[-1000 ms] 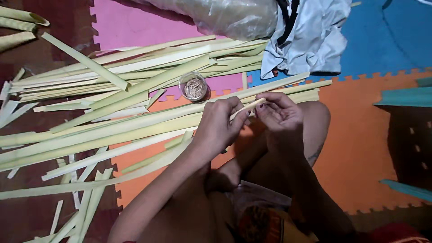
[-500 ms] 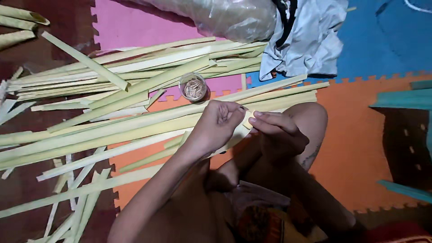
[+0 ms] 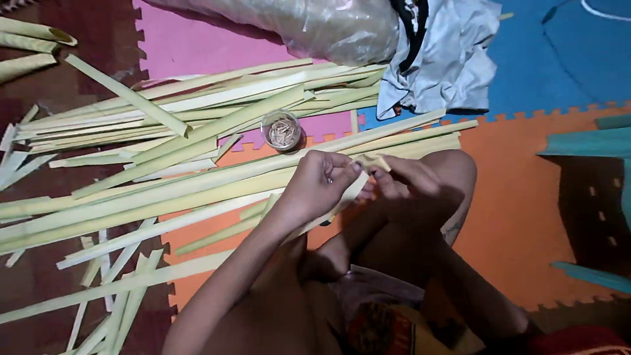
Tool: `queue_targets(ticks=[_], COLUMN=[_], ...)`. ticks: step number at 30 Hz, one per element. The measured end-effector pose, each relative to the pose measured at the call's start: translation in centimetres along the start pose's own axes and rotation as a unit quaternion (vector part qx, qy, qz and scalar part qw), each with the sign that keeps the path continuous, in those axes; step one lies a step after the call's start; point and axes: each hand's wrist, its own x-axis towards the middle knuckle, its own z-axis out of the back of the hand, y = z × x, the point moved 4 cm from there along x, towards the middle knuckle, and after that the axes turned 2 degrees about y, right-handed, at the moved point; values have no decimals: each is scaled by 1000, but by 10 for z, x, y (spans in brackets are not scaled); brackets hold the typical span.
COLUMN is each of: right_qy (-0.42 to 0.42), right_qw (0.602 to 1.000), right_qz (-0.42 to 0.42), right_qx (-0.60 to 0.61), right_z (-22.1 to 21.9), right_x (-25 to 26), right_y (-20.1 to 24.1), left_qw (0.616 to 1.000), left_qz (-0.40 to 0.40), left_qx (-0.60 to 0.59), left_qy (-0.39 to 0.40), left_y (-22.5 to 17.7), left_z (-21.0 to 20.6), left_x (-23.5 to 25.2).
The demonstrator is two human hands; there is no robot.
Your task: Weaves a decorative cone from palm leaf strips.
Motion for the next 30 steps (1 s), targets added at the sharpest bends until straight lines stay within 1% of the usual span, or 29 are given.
queue_targets(ticks=[1,2,3,4,5,6,7,9,10,12,13,14,16,17,18,19,20,21,22,23,24,25,27,29,30], right_qy=[6,24,51,74,96,117,133,161,186,230,238,236,212,195,177,163,161,161,166,172,178,183,194,205,205], right_qw=[997,991,986,983,981,981,984,983,975,955,949,947,947,948,949,948,945,940,932,917,887,844,748,658,618], right_qz=[71,123,156,171,170,150,112,9,-43,-103,-114,-114,-78,-44,-5,29,45,39,13,-34,-109,-191,-321,-391,-417], right_qx=[-31,-36,-20,-1,14,21,34,82,112,155,170,187,227,246,260,273,283,297,321,359,413,467,548,610,634], right_z=[-1,-2,-3,-4,-4,-3,-2,1,1,-2,-2,-2,2,4,6,7,8,7,6,4,1,-2,-8,-11,-12], right_x=[-4,-6,-6,-5,-1,4,11,26,32,40,42,44,46,45,43,41,39,37,34,30,25,18,9,2,0], right_y=[4,6,5,3,0,-2,-5,-9,-11,-13,-13,-12,-9,-8,-8,-9,-10,-11,-13,-15,-16,-16,-12,-7,-3], left_qw=[1000,998,996,992,988,989,994,999,994,985,986,990,993,981,966,958,962,973,985,994,998,999,998,995,994], left_qz=[14,29,34,29,28,25,16,-15,-35,-58,-61,-57,-23,11,33,39,42,46,53,49,23,-8,-51,-84,-96], left_qx=[-15,-44,-79,-113,-138,-138,-106,27,87,154,152,127,1,-78,-133,-164,-169,-152,-116,-69,-29,-3,10,18,30], left_qy=[8,25,39,50,62,56,37,-24,-47,-57,-39,-5,116,180,218,230,208,167,113,72,52,42,47,51,35], left_y=[1,2,3,3,3,4,4,0,-2,-5,-5,-4,0,3,6,7,3,-5,-18,-28,-31,-28,-27,-25,-22], left_z=[1,2,3,5,6,6,5,3,1,-2,-2,0,4,7,9,11,12,11,10,10,12,14,17,15,13], left_x=[1,1,0,-1,-2,-3,-3,-4,-4,-4,-3,-3,-2,-2,-3,-3,-4,-6,-9,-12,-12,-10,-7,-4,-2])
